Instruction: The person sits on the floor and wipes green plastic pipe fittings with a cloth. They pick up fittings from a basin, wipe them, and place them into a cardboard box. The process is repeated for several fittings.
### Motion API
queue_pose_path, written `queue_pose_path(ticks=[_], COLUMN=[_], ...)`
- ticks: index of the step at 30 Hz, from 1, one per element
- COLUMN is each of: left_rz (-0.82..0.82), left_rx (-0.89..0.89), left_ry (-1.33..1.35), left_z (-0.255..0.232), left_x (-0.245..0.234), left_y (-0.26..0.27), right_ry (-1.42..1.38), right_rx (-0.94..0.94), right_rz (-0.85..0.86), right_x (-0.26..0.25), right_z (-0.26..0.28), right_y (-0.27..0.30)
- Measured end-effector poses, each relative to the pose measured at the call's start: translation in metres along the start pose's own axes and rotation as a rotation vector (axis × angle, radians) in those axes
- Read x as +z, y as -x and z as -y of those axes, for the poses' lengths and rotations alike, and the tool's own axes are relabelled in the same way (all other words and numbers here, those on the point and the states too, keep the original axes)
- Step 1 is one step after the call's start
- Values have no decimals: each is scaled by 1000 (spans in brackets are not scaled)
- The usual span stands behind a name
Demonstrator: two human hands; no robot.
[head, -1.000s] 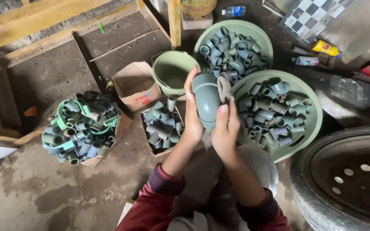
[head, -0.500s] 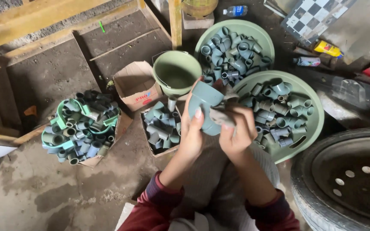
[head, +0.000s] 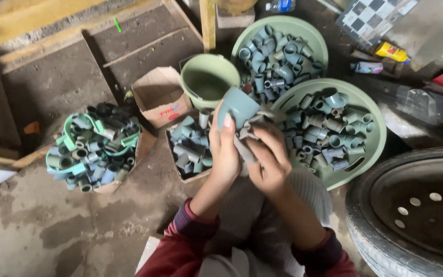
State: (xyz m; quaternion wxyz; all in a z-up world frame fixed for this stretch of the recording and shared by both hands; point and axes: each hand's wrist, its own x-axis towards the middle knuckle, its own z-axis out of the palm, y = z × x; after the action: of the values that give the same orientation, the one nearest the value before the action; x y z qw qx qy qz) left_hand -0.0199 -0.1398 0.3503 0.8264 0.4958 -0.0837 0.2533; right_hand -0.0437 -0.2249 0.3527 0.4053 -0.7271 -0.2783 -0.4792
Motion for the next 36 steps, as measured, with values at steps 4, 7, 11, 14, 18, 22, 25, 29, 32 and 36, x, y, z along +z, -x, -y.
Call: queue_pose_path(ticks=[4,7,11,14,18,22,25,29,32,36], left_rz=[-87,-307,-233,-185,-450,-461,-93,205,319,273], left_rx=[-194,-459,-449,-441,-464,-357,-185,18,89,151], left_ry=[191,571,382,240,460,568,379,250,158,65], left_z=[-21,-21,13,34,48,61,40,19,16,15], left_x=[25,33,5,-17,-24,-28,-23,-27,-22,-25], left_y=[-2,-6,-8,-8,-7,-3,-6,-18,-24,-29], right_ry=[-123,-304,-438,-355,-186,-341,-366,-350,-419,-490], right_rx=[162,330,458,419,290,497,759,766,788,869], right_rz=[-27,-68,-30,21,66,-70,-15,215,235,254], right_x=[6,10,7,-1,6,25,19,-2,-6,-3], right_z=[-20,-22,-22,-21,-33,-27,-70,-53,-42,-55], right_y=[16,17,3,9,36,39,87,42,6,26])
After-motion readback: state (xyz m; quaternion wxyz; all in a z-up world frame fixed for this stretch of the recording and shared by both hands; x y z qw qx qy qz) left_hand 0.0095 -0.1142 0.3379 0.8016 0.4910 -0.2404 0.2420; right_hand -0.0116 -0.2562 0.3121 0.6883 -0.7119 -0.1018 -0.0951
